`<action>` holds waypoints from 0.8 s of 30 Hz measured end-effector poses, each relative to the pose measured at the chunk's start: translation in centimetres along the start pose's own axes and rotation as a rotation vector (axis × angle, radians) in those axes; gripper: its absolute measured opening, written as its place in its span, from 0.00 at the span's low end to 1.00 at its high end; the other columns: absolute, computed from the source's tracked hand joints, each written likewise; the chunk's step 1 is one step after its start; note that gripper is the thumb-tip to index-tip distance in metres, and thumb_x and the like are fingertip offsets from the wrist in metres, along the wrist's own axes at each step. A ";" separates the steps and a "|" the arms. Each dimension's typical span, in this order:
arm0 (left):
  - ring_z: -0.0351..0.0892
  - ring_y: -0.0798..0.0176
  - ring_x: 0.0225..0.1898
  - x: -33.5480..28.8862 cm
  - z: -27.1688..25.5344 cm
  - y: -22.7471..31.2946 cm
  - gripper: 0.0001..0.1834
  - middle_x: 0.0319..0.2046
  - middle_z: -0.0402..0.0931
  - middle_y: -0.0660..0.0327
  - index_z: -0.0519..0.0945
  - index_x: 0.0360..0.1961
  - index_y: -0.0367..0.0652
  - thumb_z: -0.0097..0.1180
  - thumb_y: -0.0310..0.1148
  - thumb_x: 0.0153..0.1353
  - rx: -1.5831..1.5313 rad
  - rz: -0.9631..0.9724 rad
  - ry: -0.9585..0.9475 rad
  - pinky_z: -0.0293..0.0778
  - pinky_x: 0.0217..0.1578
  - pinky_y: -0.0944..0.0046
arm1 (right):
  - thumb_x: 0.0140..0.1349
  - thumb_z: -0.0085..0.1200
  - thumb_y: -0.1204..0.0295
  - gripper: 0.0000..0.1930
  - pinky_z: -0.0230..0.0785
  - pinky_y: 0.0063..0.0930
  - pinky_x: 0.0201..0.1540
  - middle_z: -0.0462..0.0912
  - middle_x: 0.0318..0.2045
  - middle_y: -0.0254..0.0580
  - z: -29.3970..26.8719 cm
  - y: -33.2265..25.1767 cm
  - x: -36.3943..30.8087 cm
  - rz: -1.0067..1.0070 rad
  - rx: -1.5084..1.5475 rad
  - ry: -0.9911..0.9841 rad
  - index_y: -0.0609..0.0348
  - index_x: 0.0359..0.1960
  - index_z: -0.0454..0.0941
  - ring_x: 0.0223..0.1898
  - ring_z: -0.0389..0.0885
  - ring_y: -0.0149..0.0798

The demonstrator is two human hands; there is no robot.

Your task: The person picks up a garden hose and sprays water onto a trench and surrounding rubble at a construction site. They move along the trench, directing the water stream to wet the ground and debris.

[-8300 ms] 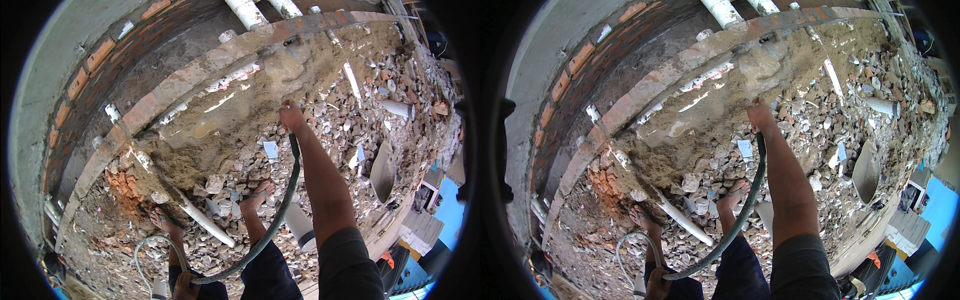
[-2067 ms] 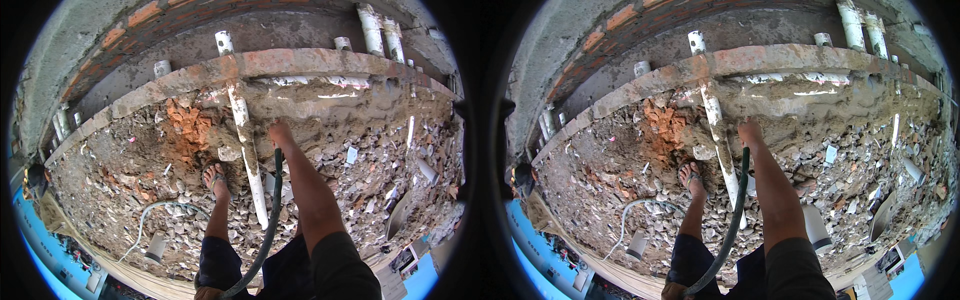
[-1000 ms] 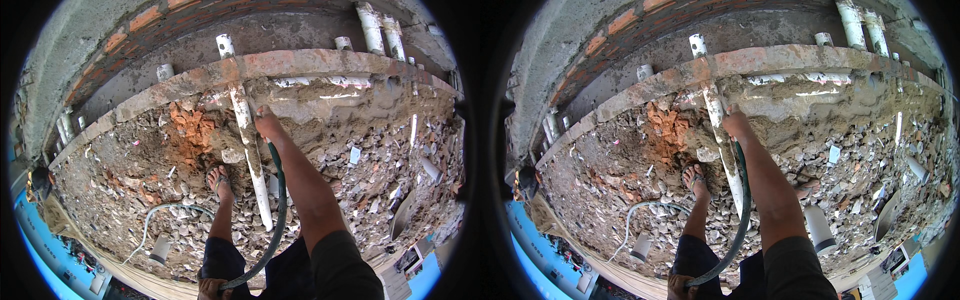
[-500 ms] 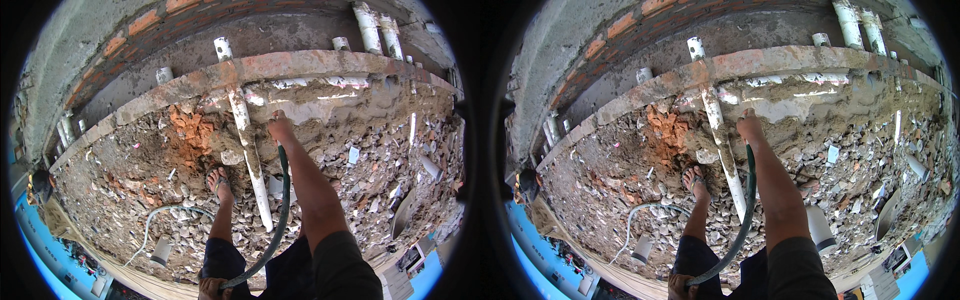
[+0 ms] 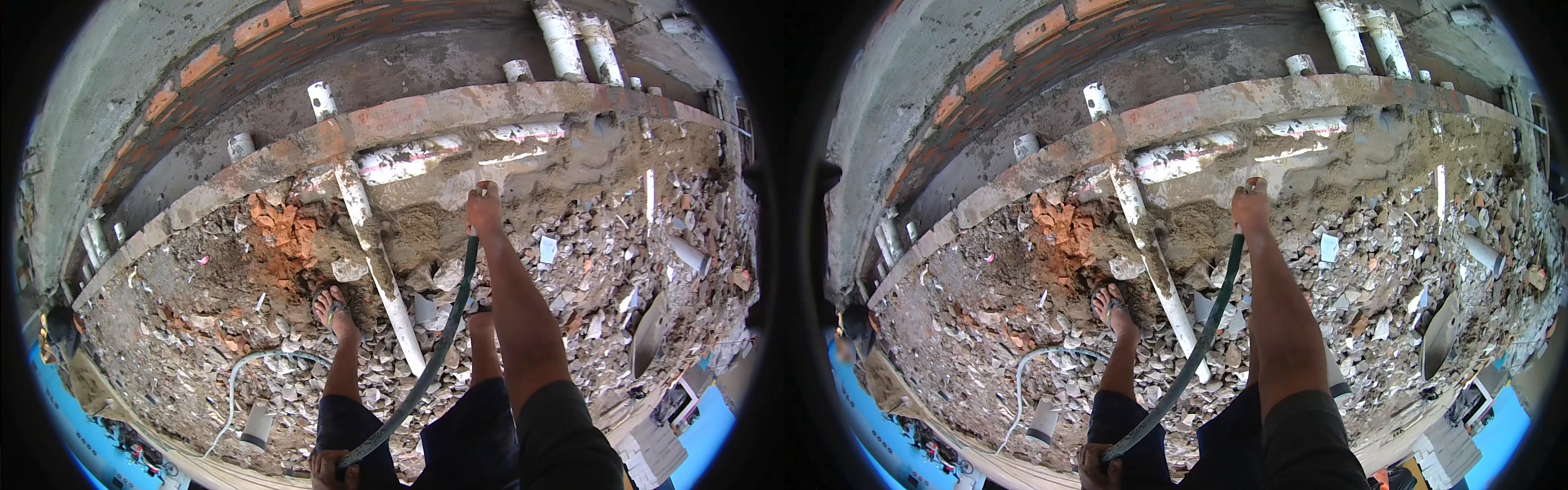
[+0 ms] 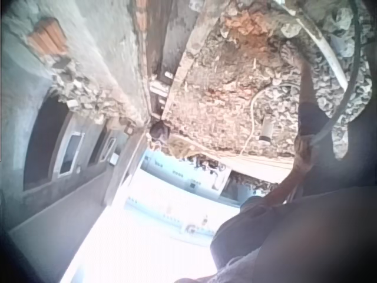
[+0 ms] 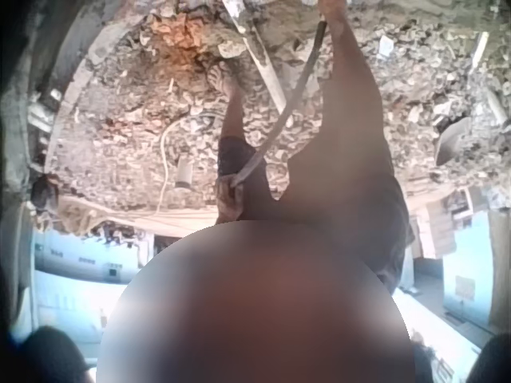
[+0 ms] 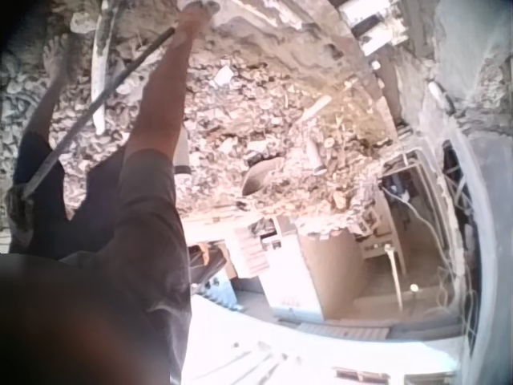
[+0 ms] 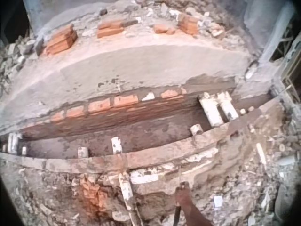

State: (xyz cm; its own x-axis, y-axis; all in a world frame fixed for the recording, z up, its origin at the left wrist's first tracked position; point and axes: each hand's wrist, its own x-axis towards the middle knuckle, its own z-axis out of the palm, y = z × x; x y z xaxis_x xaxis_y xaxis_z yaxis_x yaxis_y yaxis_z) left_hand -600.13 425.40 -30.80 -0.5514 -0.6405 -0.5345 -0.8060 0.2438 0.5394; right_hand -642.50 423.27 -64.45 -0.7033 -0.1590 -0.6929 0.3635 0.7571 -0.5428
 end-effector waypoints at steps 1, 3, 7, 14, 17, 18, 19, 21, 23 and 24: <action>0.72 0.46 0.35 -0.3 -0.2 0.4 0.11 0.33 0.73 0.51 0.75 0.39 0.41 0.54 0.35 0.60 -0.011 -0.008 -0.004 0.66 0.40 0.51 | 0.62 0.46 0.71 0.13 0.64 0.37 0.08 0.72 0.17 0.45 -0.2 -0.1 0.2 0.000 0.025 -0.007 0.54 0.47 0.61 0.09 0.71 0.40; 0.73 0.46 0.33 -1.0 -0.4 0.8 0.10 0.32 0.74 0.51 0.76 0.38 0.41 0.54 0.36 0.60 -0.023 -0.028 -0.018 0.66 0.39 0.51 | 0.62 0.46 0.71 0.13 0.64 0.37 0.08 0.72 0.17 0.45 -0.4 -0.5 0.5 -0.004 0.019 -0.024 0.54 0.47 0.62 0.09 0.71 0.40; 0.74 0.41 0.38 -2.1 -0.2 0.3 0.19 0.38 0.74 0.45 0.74 0.49 0.36 0.50 0.39 0.63 0.014 -0.037 -0.081 0.68 0.43 0.49 | 0.61 0.48 0.71 0.14 0.65 0.35 0.09 0.74 0.16 0.45 -0.2 -1.6 1.1 0.001 -0.021 -0.063 0.54 0.47 0.60 0.08 0.72 0.41; 0.77 0.45 0.41 -1.7 -1.3 -1.5 0.23 0.42 0.76 0.46 0.72 0.53 0.33 0.47 0.42 0.66 -0.017 -0.090 -0.134 0.74 0.42 0.54 | 0.60 0.46 0.71 0.16 0.65 0.37 0.09 0.72 0.19 0.46 -0.5 -3.2 2.5 0.043 0.105 -0.256 0.57 0.48 0.60 0.11 0.71 0.39; 0.79 0.58 0.31 -1.5 -1.8 -1.3 0.22 0.35 0.78 0.52 0.72 0.53 0.33 0.45 0.41 0.67 -0.083 -0.039 -0.089 0.75 0.31 0.63 | 0.60 0.46 0.71 0.11 0.67 0.34 0.11 0.73 0.17 0.43 -0.4 -2.9 3.4 0.107 0.071 -0.167 0.58 0.43 0.64 0.11 0.73 0.38; 0.79 0.61 0.29 -1.5 -2.0 -1.1 0.22 0.33 0.78 0.53 0.72 0.53 0.33 0.45 0.40 0.67 -0.139 -0.064 -0.094 0.74 0.29 0.65 | 0.60 0.47 0.70 0.08 0.69 0.32 0.13 0.75 0.15 0.42 -0.4 -2.6 3.9 0.102 0.015 -0.175 0.60 0.38 0.69 0.12 0.75 0.38; 0.79 0.62 0.28 -1.4 -2.0 -0.8 0.21 0.33 0.78 0.54 0.72 0.53 0.33 0.45 0.38 0.67 -0.178 -0.111 -0.086 0.74 0.28 0.66 | 0.60 0.47 0.70 0.08 0.70 0.31 0.14 0.76 0.13 0.42 -0.3 -2.3 4.4 0.049 0.001 -0.217 0.61 0.37 0.71 0.12 0.76 0.39; 0.77 0.66 0.26 -1.0 -2.1 -0.1 0.19 0.31 0.78 0.55 0.72 0.52 0.32 0.44 0.35 0.66 -0.256 -0.206 -0.068 0.73 0.26 0.68 | 0.60 0.46 0.70 0.09 0.71 0.32 0.15 0.76 0.12 0.42 -0.2 -1.6 5.2 -0.216 -0.194 -0.162 0.62 0.39 0.72 0.12 0.78 0.40; 0.77 0.63 0.26 -0.3 -2.2 0.6 0.19 0.31 0.77 0.54 0.73 0.52 0.32 0.44 0.35 0.66 -0.156 -0.084 -0.054 0.73 0.26 0.66 | 0.61 0.46 0.70 0.11 0.69 0.34 0.13 0.75 0.14 0.43 -0.3 -0.9 5.7 -0.217 -0.106 -0.138 0.59 0.44 0.67 0.12 0.75 0.40; 0.77 0.62 0.26 0.0 -2.4 1.0 0.19 0.31 0.77 0.53 0.73 0.52 0.32 0.44 0.34 0.66 -0.105 -0.023 -0.046 0.72 0.26 0.66 | 0.62 0.46 0.69 0.12 0.67 0.34 0.11 0.73 0.17 0.43 -0.7 -0.6 5.7 -0.063 0.057 -0.124 0.56 0.46 0.64 0.12 0.72 0.38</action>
State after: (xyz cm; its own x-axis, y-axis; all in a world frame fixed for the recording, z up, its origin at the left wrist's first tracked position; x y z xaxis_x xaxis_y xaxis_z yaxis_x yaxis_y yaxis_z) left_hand -600.38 423.93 -28.72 -0.5438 -0.6108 -0.5755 -0.7930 0.1497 0.5905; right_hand -647.15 422.36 -67.80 -0.6464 -0.2852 -0.7077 0.3570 0.7067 -0.6108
